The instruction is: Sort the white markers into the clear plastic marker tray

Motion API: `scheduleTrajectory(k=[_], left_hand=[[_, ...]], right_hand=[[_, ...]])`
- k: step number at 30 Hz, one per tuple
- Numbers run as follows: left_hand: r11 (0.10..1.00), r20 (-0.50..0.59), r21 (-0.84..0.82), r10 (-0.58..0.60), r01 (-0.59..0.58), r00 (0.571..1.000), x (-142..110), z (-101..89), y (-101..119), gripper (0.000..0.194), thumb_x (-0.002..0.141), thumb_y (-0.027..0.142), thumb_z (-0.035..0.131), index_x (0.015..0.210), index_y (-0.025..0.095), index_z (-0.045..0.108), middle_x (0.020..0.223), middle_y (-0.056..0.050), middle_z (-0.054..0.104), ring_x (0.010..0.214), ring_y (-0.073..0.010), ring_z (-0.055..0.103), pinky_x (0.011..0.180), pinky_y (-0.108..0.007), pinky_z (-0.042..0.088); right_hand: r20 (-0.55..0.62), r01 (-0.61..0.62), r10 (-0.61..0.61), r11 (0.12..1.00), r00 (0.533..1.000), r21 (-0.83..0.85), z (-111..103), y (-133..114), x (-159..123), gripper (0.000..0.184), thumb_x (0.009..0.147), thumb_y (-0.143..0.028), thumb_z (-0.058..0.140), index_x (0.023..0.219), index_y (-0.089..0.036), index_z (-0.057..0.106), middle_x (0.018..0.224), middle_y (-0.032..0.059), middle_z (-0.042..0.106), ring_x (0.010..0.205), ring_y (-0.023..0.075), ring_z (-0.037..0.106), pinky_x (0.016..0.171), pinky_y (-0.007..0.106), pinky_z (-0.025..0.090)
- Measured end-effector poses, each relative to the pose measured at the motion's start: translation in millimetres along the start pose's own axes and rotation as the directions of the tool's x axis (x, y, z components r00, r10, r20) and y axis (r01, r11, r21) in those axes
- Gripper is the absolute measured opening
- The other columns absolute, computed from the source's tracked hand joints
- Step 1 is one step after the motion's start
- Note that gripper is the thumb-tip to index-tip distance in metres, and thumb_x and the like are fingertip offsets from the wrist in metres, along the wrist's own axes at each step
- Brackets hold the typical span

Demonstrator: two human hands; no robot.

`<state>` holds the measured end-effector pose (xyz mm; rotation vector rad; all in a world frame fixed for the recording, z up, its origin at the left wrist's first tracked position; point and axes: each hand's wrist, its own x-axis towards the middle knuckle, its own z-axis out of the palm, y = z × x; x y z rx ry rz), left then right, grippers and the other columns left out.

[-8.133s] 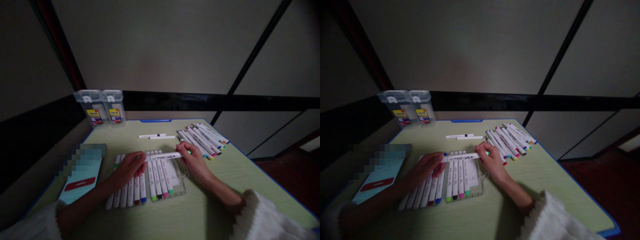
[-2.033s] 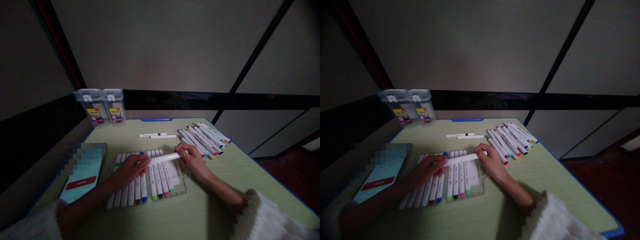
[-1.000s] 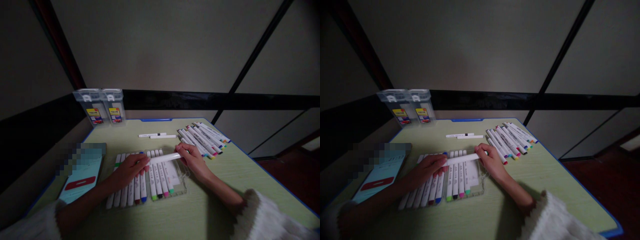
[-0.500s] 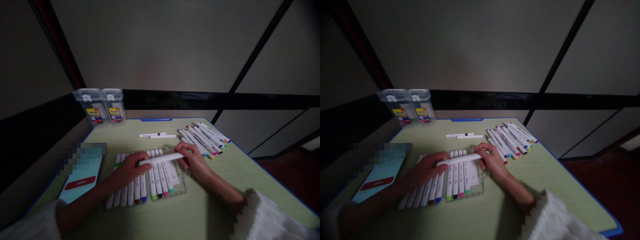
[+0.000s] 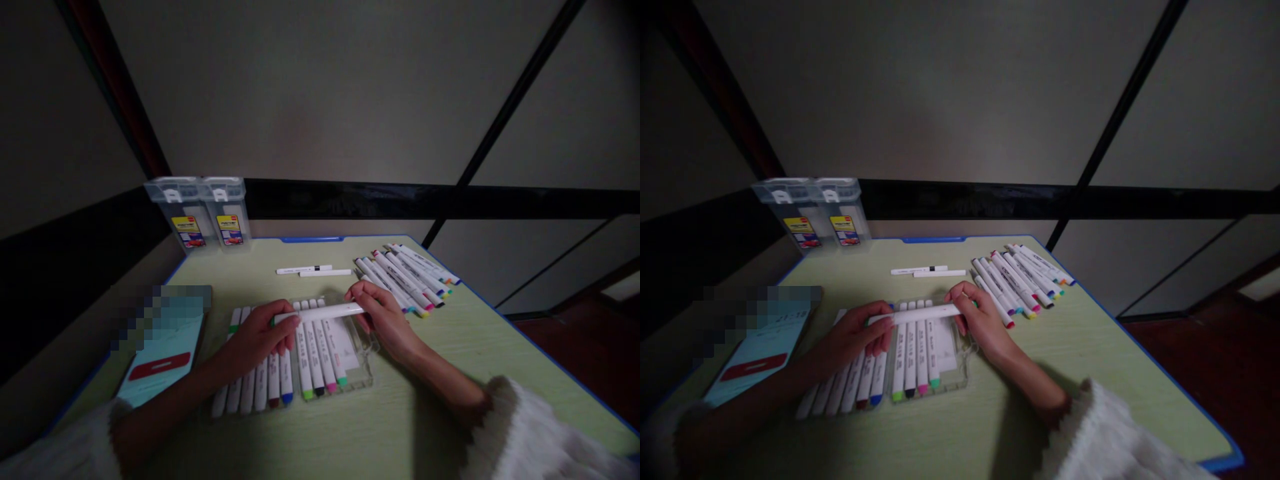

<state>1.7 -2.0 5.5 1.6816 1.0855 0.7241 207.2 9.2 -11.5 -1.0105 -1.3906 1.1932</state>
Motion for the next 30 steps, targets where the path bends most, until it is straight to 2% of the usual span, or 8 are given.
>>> scheduleTrajectory(k=[5, 11, 13, 15, 18, 22, 25, 30], left_hand=[[0.999, -0.028, -0.021, -0.044, 0.043, 0.999, -0.7, -0.1, -2.9, 0.019, 0.077, 0.036, 0.042, 0.076, 0.017, 0.047, 0.042, 0.009, 0.045, 0.037, -0.0064, 0.039, 0.039, -0.017, 0.031], [0.997, -0.041, 0.016, -0.073, 0.074, 0.997, 0.2, -0.8, -7.0, 0.028, 0.074, 0.037, 0.044, 0.086, 0.014, 0.053, 0.038, 0.010, 0.042, 0.034, -0.0063, 0.036, 0.039, -0.018, 0.029], [0.997, -0.036, 0.016, -0.073, 0.074, 0.997, 0.4, -0.8, -6.3, 0.029, 0.073, 0.039, 0.044, 0.082, 0.014, 0.054, 0.037, 0.010, 0.041, 0.033, -0.0062, 0.035, 0.038, -0.019, 0.028], [0.998, -0.028, 0.029, -0.057, 0.058, 0.998, 0.0, -0.7, -3.3, 0.031, 0.073, 0.043, 0.041, 0.067, 0.015, 0.052, 0.036, 0.009, 0.040, 0.033, -0.0061, 0.034, 0.038, -0.019, 0.027], [0.996, -0.046, 0.079, -0.034, 0.037, 0.998, -1.2, -0.9, 3.1, 0.041, 0.076, 0.044, 0.031, 0.047, 0.017, 0.042, 0.034, 0.006, 0.039, 0.034, -0.0066, 0.035, 0.040, -0.020, 0.029], [0.994, -0.038, 0.105, -0.019, 0.023, 0.999, -1.2, -1.7, 4.0, 0.040, 0.077, 0.040, 0.032, 0.045, 0.018, 0.039, 0.036, 0.006, 0.040, 0.035, -0.0064, 0.035, 0.041, -0.020, 0.030], [0.998, 0.003, 0.064, -0.003, 0.002, 1.000, 0.4, -2.1, -1.4, 0.034, 0.076, 0.037, 0.037, 0.051, 0.016, 0.045, 0.038, 0.006, 0.043, 0.036, -0.0064, 0.037, 0.040, -0.019, 0.030], [0.999, -0.018, 0.019, -0.036, 0.036, 0.999, 1.8, -2.0, -5.4, 0.023, 0.072, 0.030, 0.046, 0.082, 0.013, 0.059, 0.044, 0.007, 0.045, 0.040, -0.0074, 0.041, 0.042, -0.019, 0.033]], right_hand=[[-0.003, -0.004, 0.004, 1.000, 1.000, -0.021, 0.4, -1.2, -1.4, 0.024, 0.080, -0.037, 0.044, 0.074, -0.016, 0.052, 0.035, -0.0089, 0.035, 0.034, 0.0063, 0.026, 0.037, 0.020, 0.019], [-0.019, -0.024, 0.023, 0.999, 1.000, -0.047, 1.6, -3.1, -1.7, 0.025, 0.080, -0.037, 0.044, 0.067, -0.016, 0.050, 0.035, -0.0085, 0.034, 0.033, 0.0062, 0.026, 0.036, 0.020, 0.018], [-0.015, -0.023, 0.022, 0.999, 1.000, -0.048, 1.9, -3.1, -1.7, 0.025, 0.080, -0.036, 0.044, 0.066, -0.017, 0.050, 0.035, -0.0084, 0.034, 0.033, 0.0060, 0.026, 0.037, 0.020, 0.018], [-0.008, -0.022, 0.022, 0.998, 1.000, -0.058, 1.7, -2.8, -1.8, 0.025, 0.081, -0.036, 0.043, 0.065, -0.017, 0.050, 0.035, -0.0081, 0.035, 0.034, 0.0062, 0.027, 0.037, 0.020, 0.019], [-0.007, -0.026, 0.025, 0.996, 1.000, -0.090, 1.1, -1.9, -2.0, 0.026, 0.080, -0.036, 0.044, 0.064, -0.017, 0.051, 0.034, -0.0074, 0.036, 0.034, 0.0067, 0.028, 0.037, 0.020, 0.019], [0.005, -0.025, 0.025, 0.995, 1.000, -0.101, 0.1, -0.4, -2.1, 0.028, 0.080, -0.035, 0.045, 0.060, -0.017, 0.051, 0.033, -0.0071, 0.037, 0.034, 0.0063, 0.028, 0.037, 0.020, 0.018], [0.014, -0.026, 0.027, 0.995, 1.000, -0.093, -0.5, 0.2, -1.3, 0.027, 0.080, -0.034, 0.046, 0.059, -0.017, 0.051, 0.033, -0.0074, 0.036, 0.034, 0.0058, 0.027, 0.037, 0.020, 0.018], [0.015, -0.056, 0.057, 0.996, 0.998, -0.069, -0.9, -0.6, 0.1, 0.028, 0.079, -0.035, 0.047, 0.058, -0.016, 0.052, 0.033, -0.0079, 0.035, 0.032, 0.0054, 0.025, 0.036, 0.020, 0.017]])
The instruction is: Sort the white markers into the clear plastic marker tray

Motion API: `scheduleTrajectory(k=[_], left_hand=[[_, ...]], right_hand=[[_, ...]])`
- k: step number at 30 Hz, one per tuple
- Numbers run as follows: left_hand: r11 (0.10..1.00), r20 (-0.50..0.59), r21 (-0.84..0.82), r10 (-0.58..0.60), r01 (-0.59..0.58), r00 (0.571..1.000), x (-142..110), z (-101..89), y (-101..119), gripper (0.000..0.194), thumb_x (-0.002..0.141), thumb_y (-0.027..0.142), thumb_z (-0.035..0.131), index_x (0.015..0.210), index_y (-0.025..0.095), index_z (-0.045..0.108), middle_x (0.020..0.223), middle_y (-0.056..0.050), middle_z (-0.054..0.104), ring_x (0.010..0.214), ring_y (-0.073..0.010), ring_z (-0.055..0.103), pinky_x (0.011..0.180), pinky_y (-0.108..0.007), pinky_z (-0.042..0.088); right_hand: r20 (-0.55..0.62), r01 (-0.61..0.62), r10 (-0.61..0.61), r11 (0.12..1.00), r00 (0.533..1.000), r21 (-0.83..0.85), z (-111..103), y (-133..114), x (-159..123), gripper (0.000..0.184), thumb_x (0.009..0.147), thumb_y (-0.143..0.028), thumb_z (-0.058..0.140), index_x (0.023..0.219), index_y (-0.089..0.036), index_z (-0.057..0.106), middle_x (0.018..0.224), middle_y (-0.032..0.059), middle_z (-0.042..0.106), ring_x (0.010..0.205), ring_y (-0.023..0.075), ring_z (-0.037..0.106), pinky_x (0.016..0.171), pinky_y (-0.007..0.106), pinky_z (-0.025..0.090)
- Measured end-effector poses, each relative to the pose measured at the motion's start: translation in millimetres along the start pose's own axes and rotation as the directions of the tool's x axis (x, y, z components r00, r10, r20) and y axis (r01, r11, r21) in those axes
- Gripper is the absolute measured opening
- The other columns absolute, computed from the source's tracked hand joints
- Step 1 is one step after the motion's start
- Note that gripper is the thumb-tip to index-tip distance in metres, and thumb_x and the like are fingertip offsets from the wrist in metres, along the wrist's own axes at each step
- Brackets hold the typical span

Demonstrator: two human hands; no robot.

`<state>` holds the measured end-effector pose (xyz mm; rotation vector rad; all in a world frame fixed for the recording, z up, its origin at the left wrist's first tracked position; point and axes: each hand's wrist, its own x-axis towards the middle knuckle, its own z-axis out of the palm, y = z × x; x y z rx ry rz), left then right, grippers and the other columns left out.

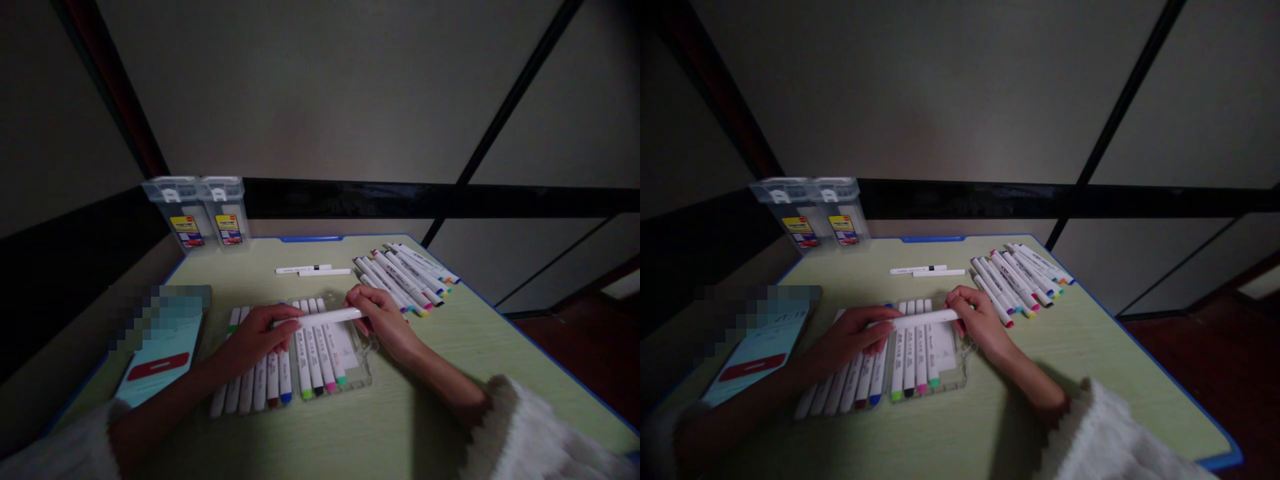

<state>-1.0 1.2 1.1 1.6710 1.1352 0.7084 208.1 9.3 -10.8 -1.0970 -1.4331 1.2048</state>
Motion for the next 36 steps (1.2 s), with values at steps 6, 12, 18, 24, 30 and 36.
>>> scheduleTrajectory(k=[6, 12, 18, 24, 30, 36], left_hand=[[0.999, -0.018, 0.032, -0.002, 0.003, 1.000, -1.5, 0.0, 6.2, 0.023, 0.070, 0.026, 0.049, 0.086, 0.014, 0.060, 0.049, 0.006, 0.047, 0.046, -0.0085, 0.045, 0.043, -0.019, 0.035], [0.999, -0.036, -0.035, 0.028, -0.029, 0.999, -0.8, 1.6, 4.6, 0.013, 0.073, 0.028, 0.046, 0.077, 0.016, 0.049, 0.047, 0.008, 0.045, 0.043, -0.0074, 0.043, 0.043, -0.019, 0.035], [0.997, -0.006, -0.079, 0.013, -0.013, 1.000, -0.2, 1.7, 1.0, 0.023, 0.077, 0.035, 0.041, 0.062, 0.017, 0.044, 0.046, 0.007, 0.047, 0.041, -0.0064, 0.040, 0.042, -0.019, 0.034], [1.000, -0.030, -0.002, 0.004, -0.004, 1.000, -1.8, 2.5, 8.8, 0.032, 0.078, 0.034, 0.035, 0.053, 0.016, 0.044, 0.042, 0.006, 0.043, 0.040, -0.0067, 0.040, 0.043, -0.019, 0.034], [0.996, -0.020, -0.079, 0.035, -0.037, 0.999, -1.4, 2.5, 3.8, 0.021, 0.077, 0.035, 0.038, 0.079, 0.016, 0.047, 0.047, 0.008, 0.043, 0.041, -0.0071, 0.040, 0.041, -0.019, 0.032], [0.999, -0.043, -0.023, 0.040, -0.041, 0.998, -1.4, 1.7, 2.5, 0.012, 0.071, 0.022, 0.049, 0.079, 0.019, 0.040, 0.054, 0.008, 0.046, 0.046, -0.0072, 0.042, 0.043, -0.018, 0.034]], right_hand=[[0.009, -0.023, 0.023, 1.000, 1.000, 0.011, 0.0, -1.4, -0.7, 0.027, 0.077, -0.035, 0.048, 0.059, -0.016, 0.052, 0.031, -0.0079, 0.036, 0.031, 0.0051, 0.024, 0.035, 0.020, 0.015], [0.008, -0.005, 0.005, 1.000, 1.000, -0.010, 0.4, -1.7, 0.3, 0.029, 0.077, -0.038, 0.048, 0.058, -0.016, 0.051, 0.032, -0.0073, 0.036, 0.032, 0.0056, 0.026, 0.035, 0.020, 0.015], [0.016, 0.009, -0.008, 0.999, 1.000, -0.040, 0.3, -2.1, -0.8, 0.032, 0.078, -0.039, 0.047, 0.057, -0.016, 0.051, 0.032, -0.0073, 0.036, 0.032, 0.0055, 0.025, 0.035, 0.020, 0.016], [0.007, 0.039, -0.039, 0.995, 0.999, -0.096, 0.7, -1.7, -2.4, 0.031, 0.076, -0.040, 0.050, 0.057, -0.016, 0.050, 0.035, -0.0075, 0.037, 0.033, 0.0053, 0.027, 0.036, 0.020, 0.018], [-0.035, 0.018, -0.020, 0.998, 0.999, -0.056, 1.6, -0.9, -1.5, 0.032, 0.076, -0.040, 0.050, 0.054, -0.017, 0.046, 0.033, -0.0076, 0.036, 0.032, 0.0052, 0.026, 0.035, 0.020, 0.017], [-0.069, -0.018, 0.020, 0.999, 0.997, 0.028, 2.0, 1.4, -1.4, 0.029, 0.075, -0.039, 0.051, 0.057, -0.017, 0.047, 0.032, -0.0084, 0.036, 0.030, 0.0045, 0.023, 0.033, 0.020, 0.014]])
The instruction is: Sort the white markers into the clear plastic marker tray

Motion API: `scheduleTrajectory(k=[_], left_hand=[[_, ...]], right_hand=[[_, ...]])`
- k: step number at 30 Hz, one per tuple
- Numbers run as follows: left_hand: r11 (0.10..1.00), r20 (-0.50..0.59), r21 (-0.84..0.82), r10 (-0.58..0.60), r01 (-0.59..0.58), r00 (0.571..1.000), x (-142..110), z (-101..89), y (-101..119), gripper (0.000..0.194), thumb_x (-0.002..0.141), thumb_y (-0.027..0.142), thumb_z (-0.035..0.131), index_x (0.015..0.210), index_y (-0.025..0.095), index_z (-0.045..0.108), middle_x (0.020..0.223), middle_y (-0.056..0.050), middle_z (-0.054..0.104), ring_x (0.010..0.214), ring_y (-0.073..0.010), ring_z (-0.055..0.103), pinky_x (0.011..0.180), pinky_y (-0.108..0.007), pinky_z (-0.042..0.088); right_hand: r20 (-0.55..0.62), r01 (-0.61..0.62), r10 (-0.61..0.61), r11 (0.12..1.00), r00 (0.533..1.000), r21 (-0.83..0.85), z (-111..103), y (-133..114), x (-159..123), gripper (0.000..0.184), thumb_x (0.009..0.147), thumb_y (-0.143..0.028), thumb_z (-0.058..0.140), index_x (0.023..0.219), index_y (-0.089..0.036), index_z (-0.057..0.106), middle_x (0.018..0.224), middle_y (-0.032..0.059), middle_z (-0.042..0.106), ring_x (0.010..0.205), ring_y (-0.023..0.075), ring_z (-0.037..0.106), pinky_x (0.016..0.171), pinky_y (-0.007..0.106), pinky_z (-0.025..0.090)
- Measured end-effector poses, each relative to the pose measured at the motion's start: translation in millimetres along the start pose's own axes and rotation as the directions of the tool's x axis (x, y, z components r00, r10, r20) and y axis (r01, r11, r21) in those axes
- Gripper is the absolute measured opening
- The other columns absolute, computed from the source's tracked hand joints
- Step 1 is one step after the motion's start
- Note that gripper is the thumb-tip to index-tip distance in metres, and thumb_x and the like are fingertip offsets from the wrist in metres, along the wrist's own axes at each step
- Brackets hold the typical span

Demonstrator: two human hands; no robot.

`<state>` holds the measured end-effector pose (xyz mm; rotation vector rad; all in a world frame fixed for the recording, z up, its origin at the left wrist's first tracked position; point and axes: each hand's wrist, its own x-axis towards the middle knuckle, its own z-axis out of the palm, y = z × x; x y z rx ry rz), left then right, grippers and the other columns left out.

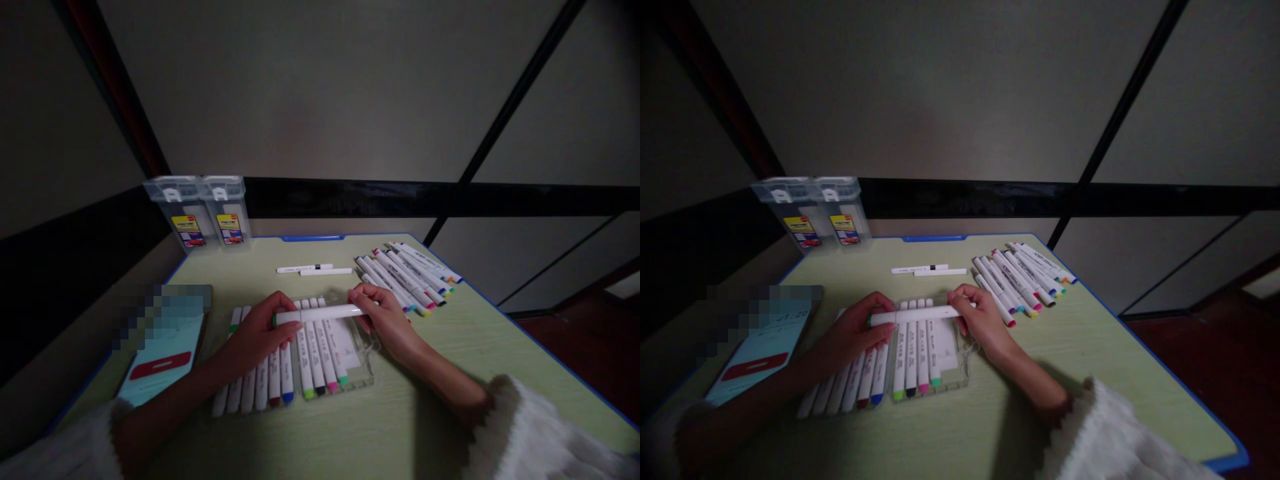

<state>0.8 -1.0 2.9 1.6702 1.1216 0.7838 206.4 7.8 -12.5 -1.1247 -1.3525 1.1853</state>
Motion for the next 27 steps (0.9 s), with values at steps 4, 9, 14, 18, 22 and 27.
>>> scheduleTrajectory(k=[4, 9, 14, 18, 22, 27], left_hand=[[1.000, 0.018, -0.028, -0.009, 0.010, 1.000, 0.2, 0.4, -0.5, 0.008, 0.074, 0.024, 0.047, 0.074, 0.018, 0.041, 0.052, 0.008, 0.047, 0.044, -0.0068, 0.040, 0.044, -0.019, 0.034], [0.997, 0.055, -0.077, -0.005, 0.010, 0.998, -0.3, 0.0, 0.1, 0.017, 0.077, 0.031, 0.042, 0.067, 0.017, 0.043, 0.047, 0.007, 0.047, 0.042, -0.0068, 0.040, 0.044, -0.019, 0.034], [0.999, 0.062, -0.044, 0.002, 0.001, 0.998, -0.4, -0.3, 2.6, 0.029, 0.078, 0.036, 0.038, 0.056, 0.016, 0.043, 0.046, 0.005, 0.046, 0.042, -0.0066, 0.040, 0.044, -0.020, 0.033], [0.999, 0.053, -0.041, 0.010, -0.008, 0.999, -0.5, 0.5, 3.3, 0.028, 0.077, 0.036, 0.038, 0.059, 0.016, 0.043, 0.047, 0.006, 0.046, 0.042, -0.0066, 0.040, 0.044, -0.020, 0.033], [0.998, 0.022, -0.055, -0.010, 0.011, 1.000, -1.0, 1.7, 4.7, 0.015, 0.075, 0.032, 0.043, 0.074, 0.017, 0.044, 0.051, 0.007, 0.048, 0.043, -0.0073, 0.041, 0.043, -0.019, 0.034], [0.999, -0.001, -0.052, -0.003, 0.003, 1.000, -0.7, 1.6, 3.2, 0.012, 0.074, 0.028, 0.045, 0.080, 0.019, 0.041, 0.054, 0.007, 0.049, 0.044, -0.0074, 0.043, 0.042, -0.019, 0.033]], right_hand=[[0.005, 0.004, -0.004, 1.000, 1.000, -0.008, 0.0, -1.1, -0.6, 0.030, 0.076, -0.038, 0.051, 0.055, -0.017, 0.046, 0.031, -0.0085, 0.035, 0.030, 0.0042, 0.023, 0.034, 0.019, 0.014], [0.018, 0.027, -0.026, 1.000, 0.999, -0.012, 0.0, -2.9, -0.1, 0.030, 0.076, -0.036, 0.052, 0.054, -0.017, 0.047, 0.031, -0.0082, 0.036, 0.030, 0.0041, 0.024, 0.034, 0.020, 0.016], [0.018, 0.038, -0.037, 0.999, 0.999, -0.007, -0.2, -2.5, 0.5, 0.029, 0.074, -0.037, 0.053, 0.055, -0.016, 0.048, 0.033, -0.0082, 0.036, 0.030, 0.0038, 0.026, 0.034, 0.019, 0.016], [0.000, 0.039, -0.039, 0.999, 0.999, -0.003, 0.0, -0.5, 0.6, 0.030, 0.075, -0.036, 0.053, 0.054, -0.016, 0.047, 0.033, -0.0081, 0.037, 0.031, 0.0034, 0.026, 0.034, 0.018, 0.016], [-0.012, 0.031, -0.031, 0.999, 0.999, 0.008, -0.1, 1.8, 1.0, 0.029, 0.075, -0.036, 0.052, 0.055, -0.016, 0.048, 0.034, -0.0079, 0.037, 0.032, 0.0035, 0.026, 0.033, 0.018, 0.016], [-0.007, 0.026, -0.026, 1.000, 1.000, -0.001, -0.6, 2.9, 1.9, 0.029, 0.075, -0.036, 0.053, 0.055, -0.016, 0.048, 0.034, -0.0079, 0.037, 0.032, 0.0035, 0.026, 0.034, 0.018, 0.016]])
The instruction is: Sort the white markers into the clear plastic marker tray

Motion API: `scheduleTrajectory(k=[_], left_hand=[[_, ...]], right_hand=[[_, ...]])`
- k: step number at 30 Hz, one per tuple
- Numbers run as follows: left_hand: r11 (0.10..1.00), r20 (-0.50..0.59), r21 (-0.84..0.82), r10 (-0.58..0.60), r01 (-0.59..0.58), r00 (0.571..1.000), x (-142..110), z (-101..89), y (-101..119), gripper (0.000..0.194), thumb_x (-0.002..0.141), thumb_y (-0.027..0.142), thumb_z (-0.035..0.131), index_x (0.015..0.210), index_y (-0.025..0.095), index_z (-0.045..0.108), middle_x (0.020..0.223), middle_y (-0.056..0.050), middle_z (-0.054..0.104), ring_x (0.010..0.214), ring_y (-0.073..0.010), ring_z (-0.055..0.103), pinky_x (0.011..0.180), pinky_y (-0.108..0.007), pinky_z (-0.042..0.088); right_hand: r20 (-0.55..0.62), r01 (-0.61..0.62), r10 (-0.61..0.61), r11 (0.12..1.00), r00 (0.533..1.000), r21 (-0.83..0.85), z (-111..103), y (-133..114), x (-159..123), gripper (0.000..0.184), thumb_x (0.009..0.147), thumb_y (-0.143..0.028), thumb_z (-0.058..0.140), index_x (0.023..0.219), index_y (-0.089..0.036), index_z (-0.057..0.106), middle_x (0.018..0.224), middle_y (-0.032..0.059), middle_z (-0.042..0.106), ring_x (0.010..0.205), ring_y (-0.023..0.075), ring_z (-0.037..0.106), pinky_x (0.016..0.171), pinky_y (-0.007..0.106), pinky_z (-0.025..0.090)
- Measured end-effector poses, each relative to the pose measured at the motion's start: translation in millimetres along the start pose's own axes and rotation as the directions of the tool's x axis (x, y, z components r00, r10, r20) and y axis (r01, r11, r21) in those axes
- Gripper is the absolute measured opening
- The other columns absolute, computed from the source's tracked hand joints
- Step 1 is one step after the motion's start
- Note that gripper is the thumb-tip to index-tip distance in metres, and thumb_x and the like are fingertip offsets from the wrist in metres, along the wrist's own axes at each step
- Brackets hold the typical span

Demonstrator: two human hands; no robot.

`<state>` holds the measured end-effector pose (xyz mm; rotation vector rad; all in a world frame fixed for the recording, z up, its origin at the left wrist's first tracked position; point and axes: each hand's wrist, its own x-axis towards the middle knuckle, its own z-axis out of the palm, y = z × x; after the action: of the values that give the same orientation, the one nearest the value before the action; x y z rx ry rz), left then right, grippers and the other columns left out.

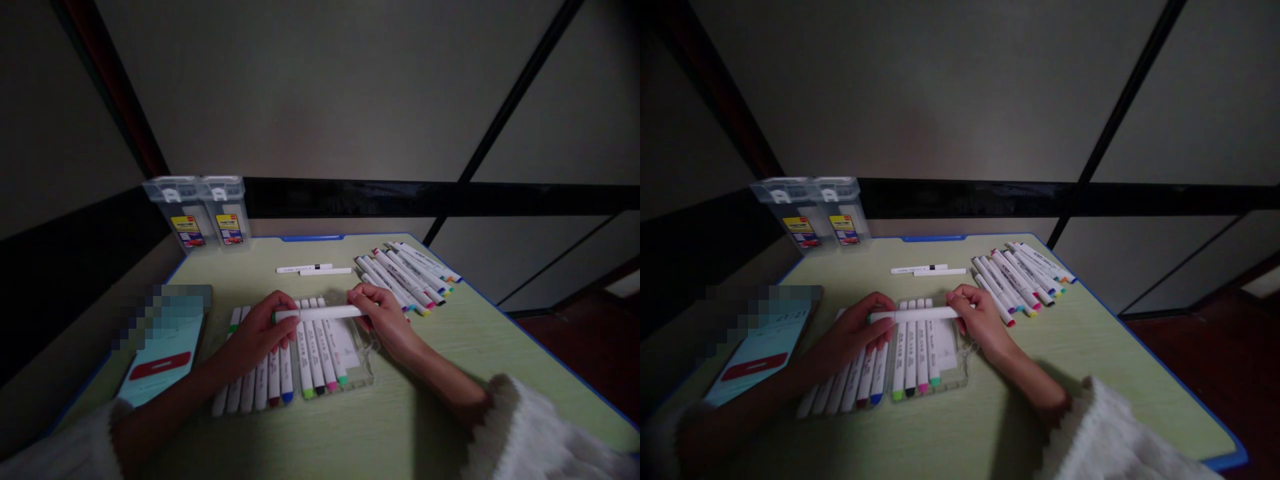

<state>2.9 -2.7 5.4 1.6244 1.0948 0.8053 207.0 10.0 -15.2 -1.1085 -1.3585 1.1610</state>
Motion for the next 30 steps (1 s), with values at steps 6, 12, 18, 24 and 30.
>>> scheduleTrajectory(k=[6, 12, 18, 24, 30], left_hand=[[1.000, 0.018, -0.008, 0.000, 0.000, 1.000, 0.5, -1.0, -4.4, 0.011, 0.076, 0.028, 0.044, 0.074, 0.018, 0.041, 0.052, 0.007, 0.050, 0.043, -0.0072, 0.043, 0.043, -0.020, 0.034], [0.999, 0.021, -0.038, 0.015, -0.014, 1.000, 1.4, -1.9, -7.8, 0.011, 0.076, 0.028, 0.045, 0.073, 0.018, 0.042, 0.050, 0.008, 0.049, 0.042, -0.0070, 0.042, 0.043, -0.019, 0.034], [0.999, 0.014, -0.043, 0.002, -0.001, 1.000, 1.8, -1.9, -8.0, 0.011, 0.075, 0.027, 0.046, 0.072, 0.017, 0.043, 0.049, 0.008, 0.049, 0.041, -0.0066, 0.042, 0.042, -0.019, 0.034], [0.999, 0.027, -0.039, -0.001, 0.002, 1.000, 2.1, -1.8, -6.2, 0.012, 0.076, 0.028, 0.045, 0.072, 0.017, 0.043, 0.048, 0.008, 0.048, 0.041, -0.0065, 0.040, 0.042, -0.019, 0.033], [1.000, 0.016, 0.014, 0.012, -0.012, 1.000, -0.4, -1.0, -4.0, 0.008, 0.076, 0.024, 0.043, 0.082, 0.018, 0.041, 0.056, 0.007, 0.048, 0.045, -0.0067, 0.042, 0.042, -0.018, 0.034]], right_hand=[[0.014, 0.005, -0.004, 1.000, 1.000, -0.014, -0.4, -1.8, 0.0, 0.030, 0.077, -0.036, 0.051, 0.054, -0.016, 0.047, 0.032, -0.0082, 0.036, 0.031, 0.0036, 0.024, 0.034, 0.019, 0.015], [0.017, -0.007, 0.008, 1.000, 1.000, -0.024, 0.5, -2.7, -0.9, 0.031, 0.077, -0.035, 0.050, 0.053, -0.016, 0.046, 0.030, -0.0084, 0.036, 0.030, 0.0039, 0.024, 0.034, 0.019, 0.015], [0.016, -0.005, 0.005, 1.000, 1.000, -0.009, 0.8, -2.5, 0.2, 0.030, 0.076, -0.035, 0.050, 0.053, -0.016, 0.047, 0.029, -0.0087, 0.035, 0.028, 0.0037, 0.024, 0.033, 0.019, 0.015], [0.014, -0.018, 0.019, 1.000, 1.000, -0.010, 1.3, -4.4, -0.3, 0.030, 0.075, -0.036, 0.050, 0.053, -0.016, 0.047, 0.029, -0.0085, 0.035, 0.029, 0.0038, 0.024, 0.033, 0.019, 0.015], [0.019, -0.007, 0.008, 0.999, 1.000, -0.041, 0.2, -3.6, 0.5, 0.030, 0.075, -0.035, 0.051, 0.053, -0.016, 0.047, 0.031, -0.0082, 0.036, 0.031, 0.0041, 0.025, 0.034, 0.019, 0.016]])
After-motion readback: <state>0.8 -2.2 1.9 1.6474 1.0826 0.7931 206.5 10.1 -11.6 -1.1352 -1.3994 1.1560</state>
